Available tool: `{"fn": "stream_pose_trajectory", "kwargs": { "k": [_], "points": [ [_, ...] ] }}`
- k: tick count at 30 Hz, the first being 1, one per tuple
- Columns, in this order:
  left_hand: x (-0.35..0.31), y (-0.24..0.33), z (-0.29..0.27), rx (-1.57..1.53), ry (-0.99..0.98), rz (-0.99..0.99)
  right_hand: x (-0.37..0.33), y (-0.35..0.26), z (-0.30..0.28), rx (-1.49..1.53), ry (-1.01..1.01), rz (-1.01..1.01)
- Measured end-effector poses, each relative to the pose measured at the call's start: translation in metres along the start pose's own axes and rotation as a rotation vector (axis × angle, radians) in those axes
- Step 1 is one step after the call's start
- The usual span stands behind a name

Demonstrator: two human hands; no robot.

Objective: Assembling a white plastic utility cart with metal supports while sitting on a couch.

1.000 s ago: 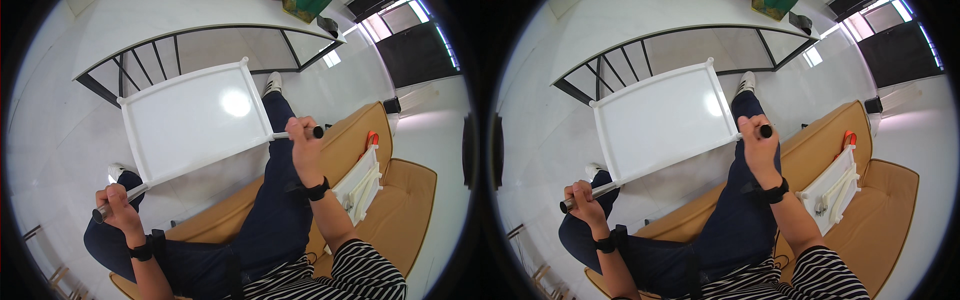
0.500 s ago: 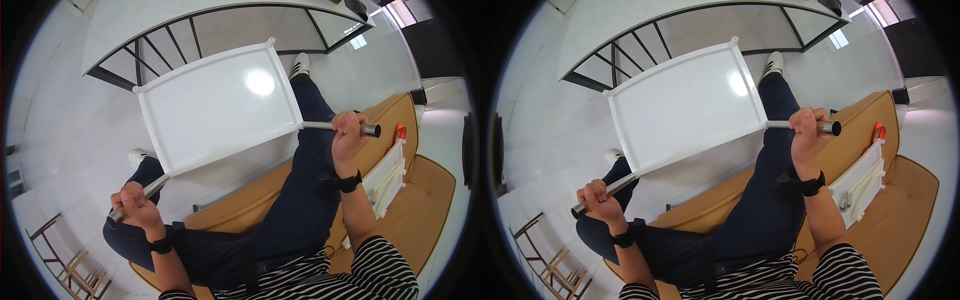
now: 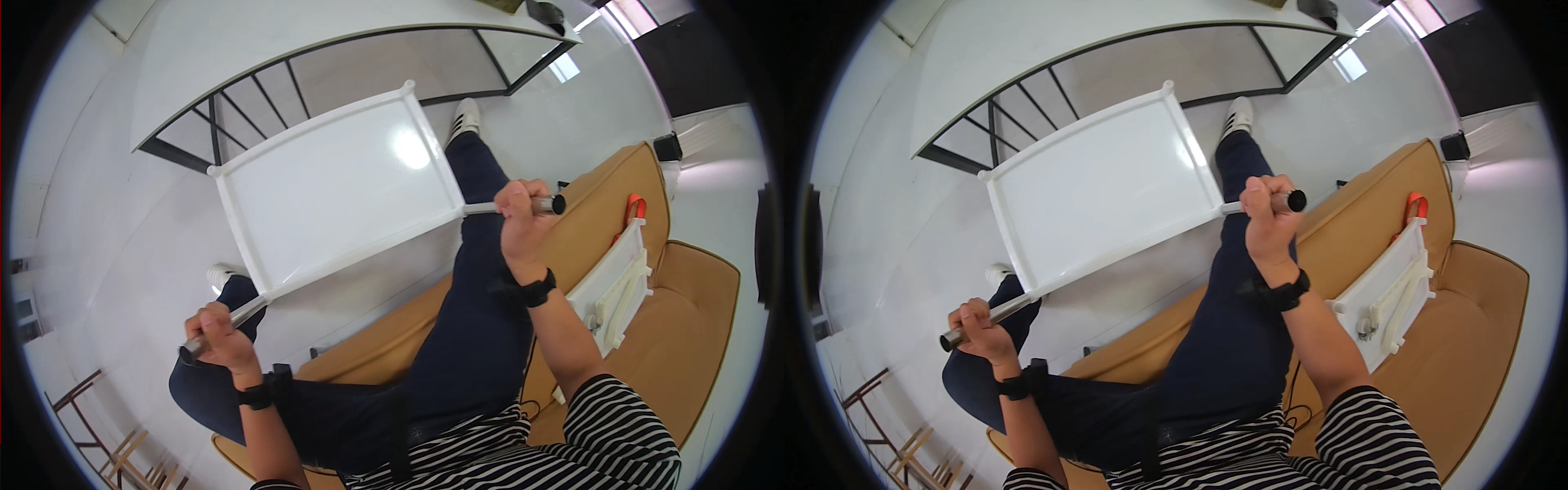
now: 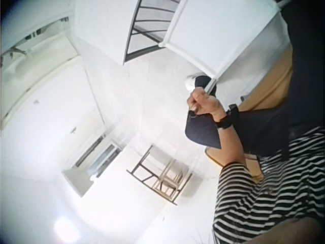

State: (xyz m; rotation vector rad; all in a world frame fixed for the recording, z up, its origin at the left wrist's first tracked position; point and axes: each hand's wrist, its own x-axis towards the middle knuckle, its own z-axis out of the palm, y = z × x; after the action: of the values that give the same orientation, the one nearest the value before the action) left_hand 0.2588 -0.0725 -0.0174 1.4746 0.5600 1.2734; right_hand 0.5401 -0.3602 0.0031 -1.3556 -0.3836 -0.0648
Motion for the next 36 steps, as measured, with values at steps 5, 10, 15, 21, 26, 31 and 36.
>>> {"fn": "stream_pose_trajectory", "kwargs": {
  "k": [5, 10, 15, 21, 26, 31, 36],
  "points": [
    [0.003, 0.001, 0.004, -0.010, 0.076, -0.040, 0.002, 0.008, -0.007, 0.012, 0.050, -0.037],
    [0.005, 0.002, 0.013, 0.077, 0.062, -0.028, 0.007, 0.004, -0.009, -0.168, 0.029, -0.009],
    [-0.001, 0.005, 0.008, 0.098, 0.114, -0.062, 0.008, 0.007, -0.008, -0.239, 0.019, 0.008],
    [-0.004, 0.021, 0.006, 0.077, 0.036, -0.198, 0.001, -0.011, -0.014, -0.171, -0.066, 0.132],
    [-0.004, 0.020, 0.000, 0.201, -0.066, -0.045, -0.012, -0.037, -0.055, -0.649, -0.269, -0.030],
    [-0.005, 0.006, -0.022, -0.038, -0.122, -0.044, -0.023, -0.056, -0.164, -0.843, -0.087, 0.137],
    [0.002, 0.016, -0.018, -0.183, -0.178, -0.079, -0.054, -0.074, -0.338, -1.179, 0.140, 0.328]
  ]
}}
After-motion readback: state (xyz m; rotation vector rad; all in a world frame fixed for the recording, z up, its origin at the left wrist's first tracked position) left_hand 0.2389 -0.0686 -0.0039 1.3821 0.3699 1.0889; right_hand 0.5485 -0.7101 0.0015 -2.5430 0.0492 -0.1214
